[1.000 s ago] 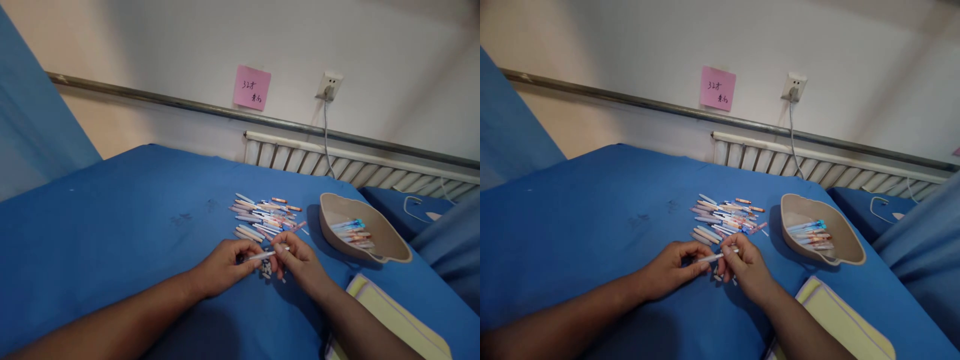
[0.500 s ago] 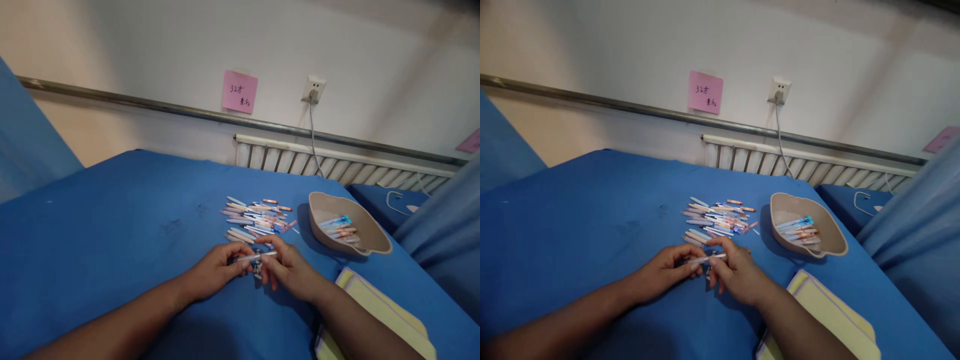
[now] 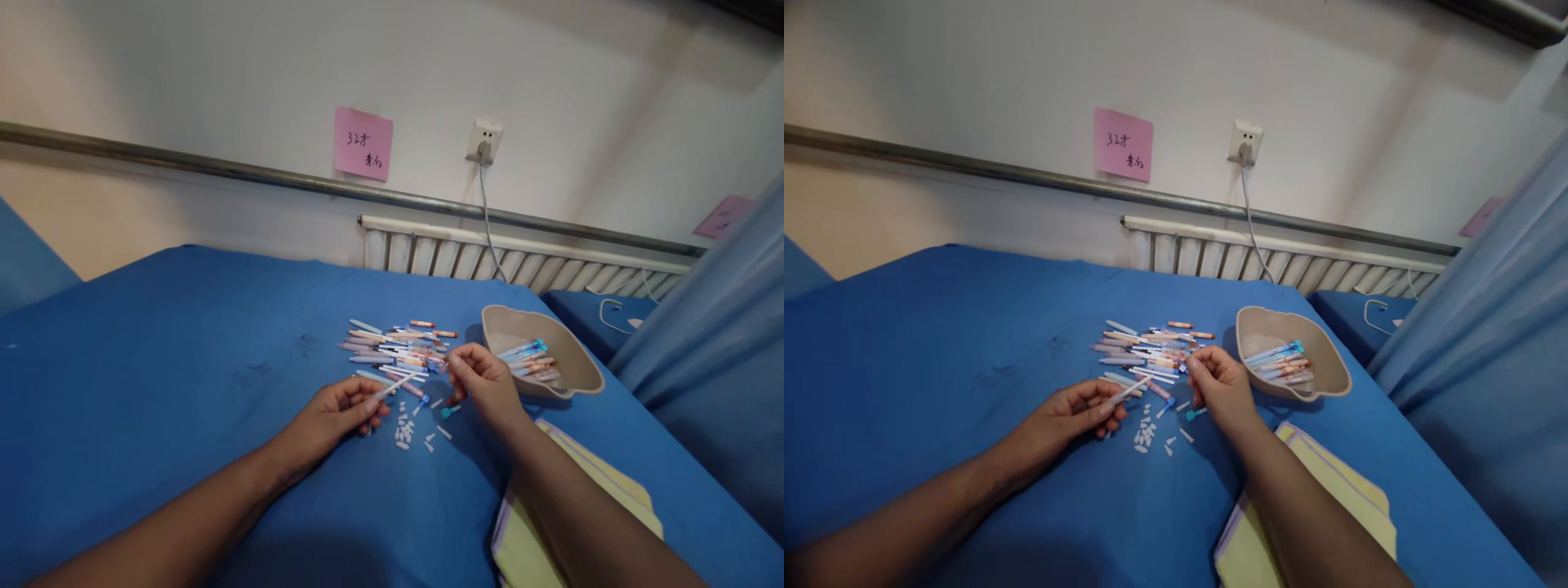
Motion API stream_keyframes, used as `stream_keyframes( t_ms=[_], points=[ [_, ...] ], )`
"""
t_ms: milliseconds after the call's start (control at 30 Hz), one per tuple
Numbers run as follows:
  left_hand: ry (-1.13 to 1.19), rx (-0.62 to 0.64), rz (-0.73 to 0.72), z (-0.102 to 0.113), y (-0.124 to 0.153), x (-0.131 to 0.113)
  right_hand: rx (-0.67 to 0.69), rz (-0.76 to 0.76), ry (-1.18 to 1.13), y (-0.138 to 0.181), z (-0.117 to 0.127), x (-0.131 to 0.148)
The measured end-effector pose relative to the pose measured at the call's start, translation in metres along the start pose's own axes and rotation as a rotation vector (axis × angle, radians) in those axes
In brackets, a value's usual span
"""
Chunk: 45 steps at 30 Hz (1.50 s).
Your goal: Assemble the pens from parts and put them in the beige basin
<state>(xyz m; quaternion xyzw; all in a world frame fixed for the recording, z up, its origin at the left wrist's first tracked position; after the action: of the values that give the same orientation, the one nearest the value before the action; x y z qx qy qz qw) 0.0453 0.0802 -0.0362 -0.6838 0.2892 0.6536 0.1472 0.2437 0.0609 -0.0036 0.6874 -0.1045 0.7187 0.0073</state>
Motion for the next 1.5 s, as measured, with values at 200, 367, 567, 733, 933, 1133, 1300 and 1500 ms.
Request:
stream_keyframes(
  t_ms=[200,367,567,733,933,1133,1300,1500],
  points=[
    [0.172,-0.099,-0.008,0.010,-0.001,-0.004,0.037,0.076,0.405,-0.005,-0.006,-0.018],
    [0.289,-0.181,0.020,0.017,-0.002,-0.002,0.158,0.209,0.919,-0.001,-0.043,-0.022],
    [0.334,-0.197,0.044,0.018,-0.003,0.002,0.184,0.159,1.072,-0.001,-0.047,-0.026],
    [0.349,-0.219,0.028,0.019,0.001,-0.001,0.159,0.212,0.872,0.001,-0.035,-0.017],
    [0.216,-0.207,0.009,0.022,0.001,-0.001,0.077,0.068,0.363,0.001,-0.023,-0.016],
    [-0.002,-0.240,-0.066,0.025,0.001,-0.004,-0.043,-0.081,0.068,-0.001,-0.006,-0.029],
    [-0.153,-0.211,-0.103,0.019,0.004,-0.012,-0.047,-0.075,0.101,-0.001,-0.003,-0.027],
    [-0.161,-0.182,-0.130,0.014,0.007,-0.019,-0.042,-0.052,0.178,-0.003,-0.002,-0.026]
  ],
)
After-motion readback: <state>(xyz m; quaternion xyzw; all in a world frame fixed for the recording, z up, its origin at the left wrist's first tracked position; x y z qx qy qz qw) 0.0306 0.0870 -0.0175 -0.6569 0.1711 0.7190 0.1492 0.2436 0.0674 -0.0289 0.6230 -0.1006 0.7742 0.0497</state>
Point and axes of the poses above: each hand's wrist, its own y-axis away from the middle knuckle, its own z-axis out of the back of the hand, x = y × z, the point moved 8 cm from there along -y, towards the middle knuckle, and after that the axes turned 4 degrees about y, right-handed, at the moved point
